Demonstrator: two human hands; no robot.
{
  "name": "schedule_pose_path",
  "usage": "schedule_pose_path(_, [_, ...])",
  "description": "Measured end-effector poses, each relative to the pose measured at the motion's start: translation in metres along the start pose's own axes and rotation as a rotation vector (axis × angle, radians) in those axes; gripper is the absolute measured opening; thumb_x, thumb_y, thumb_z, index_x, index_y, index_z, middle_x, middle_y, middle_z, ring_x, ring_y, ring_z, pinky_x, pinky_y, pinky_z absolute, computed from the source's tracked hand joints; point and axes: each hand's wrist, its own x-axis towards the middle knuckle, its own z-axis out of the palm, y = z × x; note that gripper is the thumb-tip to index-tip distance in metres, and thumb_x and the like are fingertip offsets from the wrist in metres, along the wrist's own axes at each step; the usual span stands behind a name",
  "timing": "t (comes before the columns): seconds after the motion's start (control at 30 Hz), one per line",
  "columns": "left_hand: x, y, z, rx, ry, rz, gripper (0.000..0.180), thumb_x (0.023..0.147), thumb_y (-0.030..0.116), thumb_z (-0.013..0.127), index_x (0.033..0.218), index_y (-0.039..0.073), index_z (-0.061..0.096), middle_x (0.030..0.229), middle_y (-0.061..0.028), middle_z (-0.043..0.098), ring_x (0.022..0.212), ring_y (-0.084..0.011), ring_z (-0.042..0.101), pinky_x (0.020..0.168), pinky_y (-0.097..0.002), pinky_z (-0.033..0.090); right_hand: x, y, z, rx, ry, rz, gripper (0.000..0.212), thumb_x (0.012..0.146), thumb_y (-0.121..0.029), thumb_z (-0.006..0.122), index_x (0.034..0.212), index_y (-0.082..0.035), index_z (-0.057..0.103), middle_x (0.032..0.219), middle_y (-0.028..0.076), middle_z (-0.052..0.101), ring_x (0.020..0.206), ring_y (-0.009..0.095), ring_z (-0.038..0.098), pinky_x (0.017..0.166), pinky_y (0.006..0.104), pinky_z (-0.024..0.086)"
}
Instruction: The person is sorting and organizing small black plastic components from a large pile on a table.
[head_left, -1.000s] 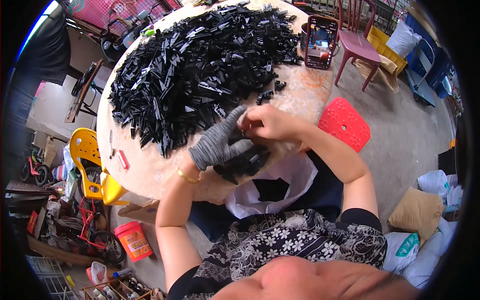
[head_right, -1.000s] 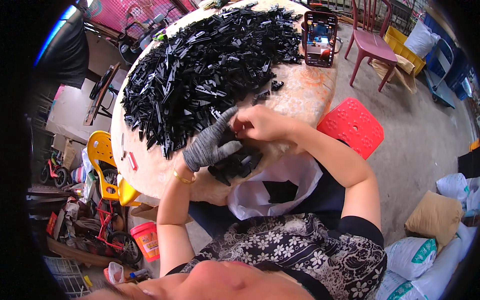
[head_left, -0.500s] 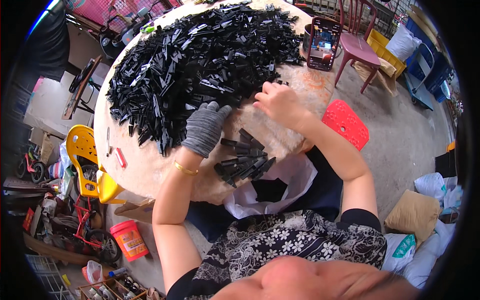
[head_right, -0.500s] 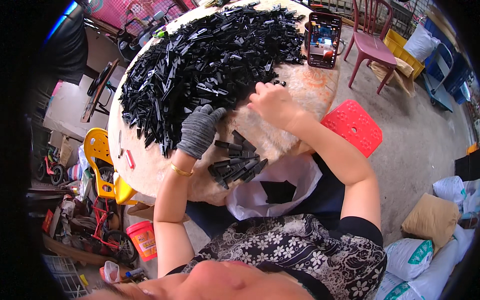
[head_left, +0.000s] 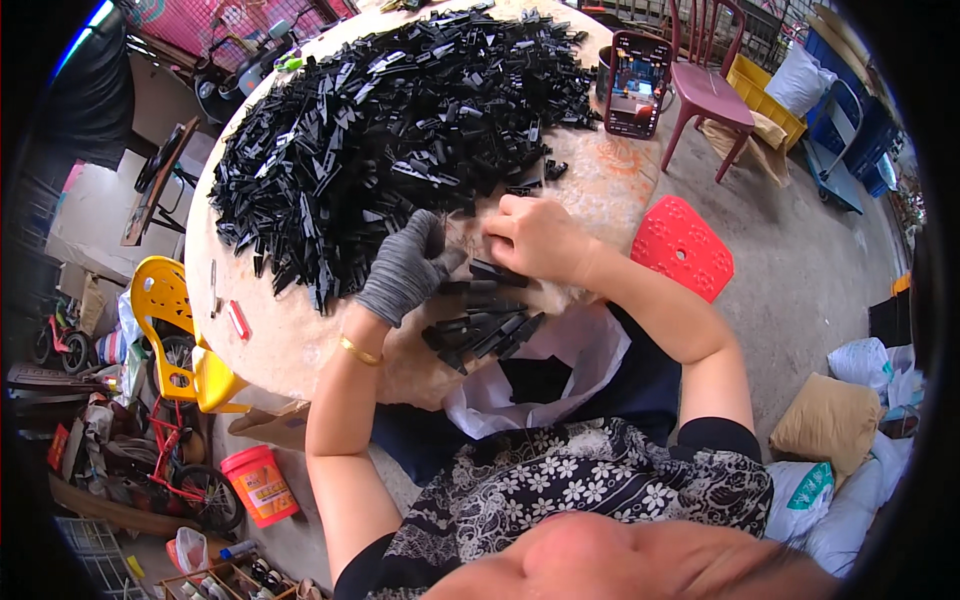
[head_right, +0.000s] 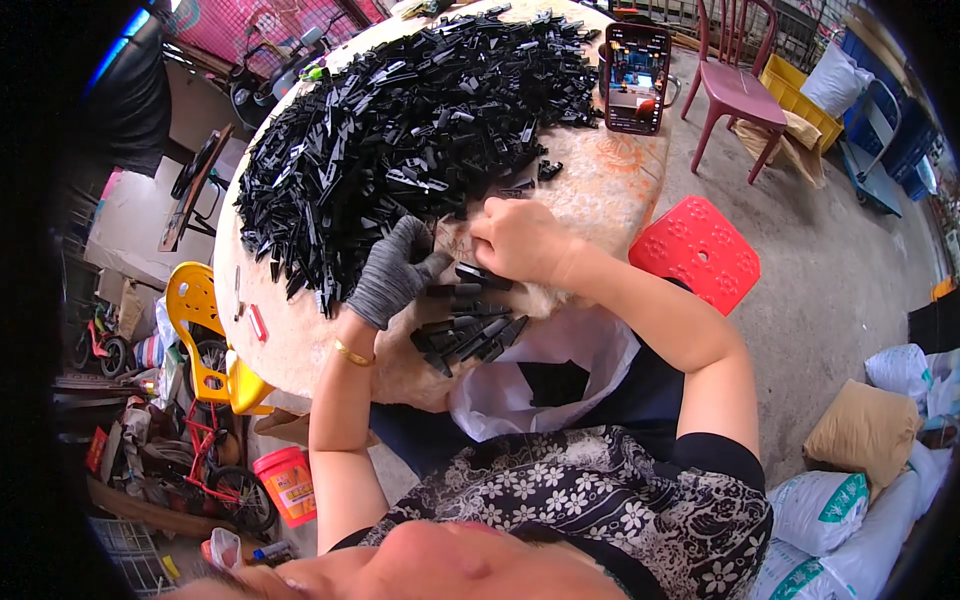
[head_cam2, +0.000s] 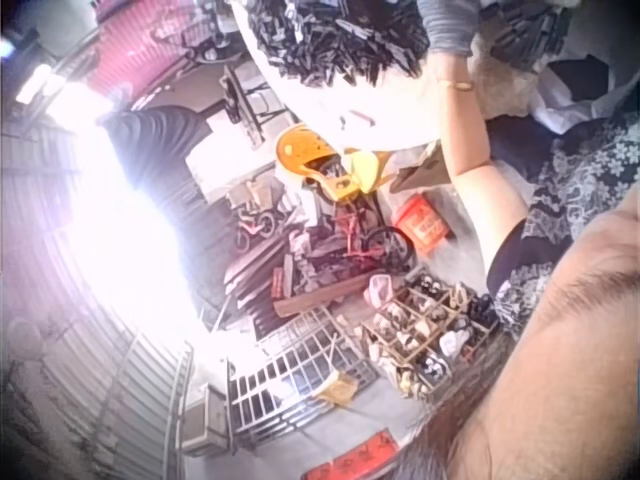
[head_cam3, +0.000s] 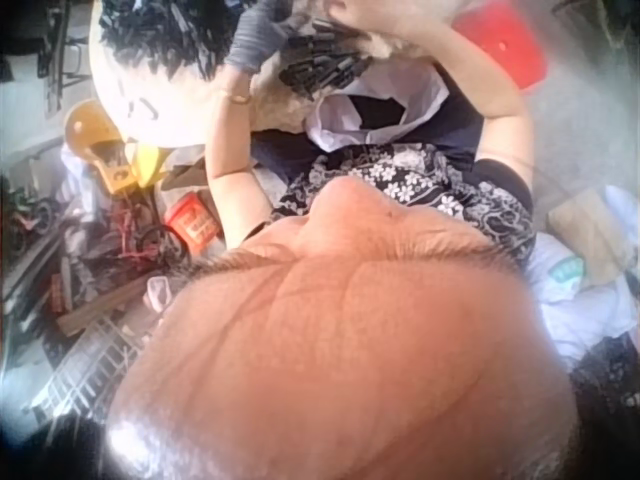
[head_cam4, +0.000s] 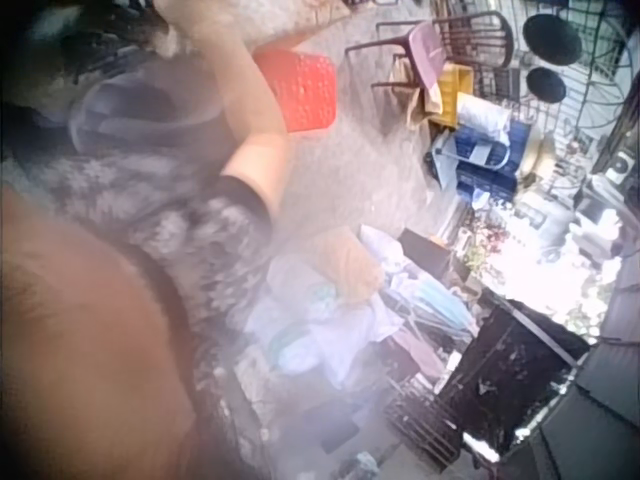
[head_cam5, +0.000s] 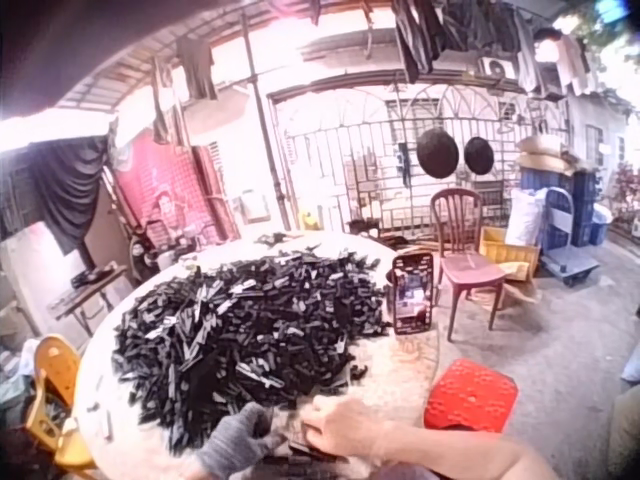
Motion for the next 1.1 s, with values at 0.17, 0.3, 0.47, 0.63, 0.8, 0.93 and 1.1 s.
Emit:
schedule_pose_path(0.17, [-0.004,-0.012,0.014,-0.023,0.257,0.151,0.034,0.08,0.013,0.066,0.112,0.006,0.056,0.088,-0.0154,0.064,0.077,-0.036,0.063,0.07,-0.0412,0.052,-0.001,0.003,0.003,0.127,0.058,-0.107,0.016,0.074,-0.008,0.063,0.089,-0.004,0.062,0.085,0.013,0.059,0.081,0.032,0.059,0.072,0.0398,0.049])
schedule_pose_path(0.3, [-0.006,-0.011,0.011,0.247,0.183,0.337,0.035,0.081,0.012,0.061,0.116,0.007,0.056,0.096,-0.0162,0.065,0.087,-0.0345,0.063,0.077,-0.042,0.051,-0.005,0.008,0.007,0.234,0.116,-0.056,0.025,0.073,-0.002,0.064,0.098,-0.002,0.062,0.091,0.013,0.062,0.085,0.032,0.059,0.078,0.0387,0.048])
schedule_pose_path(0.47, [-0.006,0.003,0.01,0.094,0.017,0.225,0.03,0.087,0.014,0.06,0.116,0.005,0.056,0.103,-0.0173,0.065,0.09,-0.0333,0.064,0.076,-0.0379,0.052,-0.004,0.008,0.004,0.293,0.104,-0.06,0.023,0.073,-0.003,0.066,0.097,-0.002,0.064,0.091,0.013,0.063,0.085,0.032,0.06,0.077,0.0384,0.049])
schedule_pose_path(0.63, [-0.008,0.014,0.015,-0.368,0.014,0.093,0.031,0.085,0.01,0.063,0.116,0.005,0.06,0.105,-0.0156,0.064,0.091,-0.032,0.062,0.079,-0.0358,0.051,-0.004,0.01,0.007,0.291,0.044,-0.086,0.015,0.074,-0.004,0.066,0.089,-0.003,0.065,0.088,0.012,0.063,0.083,0.032,0.06,0.074,0.0388,0.049])
schedule_pose_path(0.8, [-0.007,0.011,0.002,0.19,-0.075,0.289,0.034,0.085,0.017,0.064,0.118,0.01,0.061,0.112,-0.0122,0.061,0.088,-0.0304,0.064,0.074,-0.0379,0.052,-0.004,0.014,0.009,0.374,0.024,-0.048,0.014,0.076,-0.008,0.066,0.09,-0.005,0.066,0.085,0.011,0.061,0.086,0.03,0.059,0.074,0.0385,0.048])
schedule_pose_path(0.93, [-0.008,0.003,0.006,0.178,0.046,0.333,0.029,0.083,0.018,0.066,0.111,0.01,0.064,0.097,-0.0123,0.066,0.085,-0.031,0.064,0.074,-0.0388,0.052,-0.006,0.013,0.007,0.386,0.05,-0.032,0.023,0.075,-0.003,0.066,0.098,-0.003,0.064,0.091,0.013,0.064,0.086,0.033,0.06,0.076,0.0385,0.048])
schedule_pose_path(1.1, [-0.003,-0.003,0.007,0.044,0.088,0.316,0.025,0.082,0.015,0.068,0.105,0.006,0.065,0.091,-0.0147,0.067,0.082,-0.0317,0.065,0.072,-0.038,0.052,-0.008,0.008,0.001,0.341,0.063,-0.005,0.03,0.075,-0.002,0.065,0.104,-0.003,0.063,0.094,0.013,0.064,0.088,0.032,0.06,0.079,0.0386,0.048])
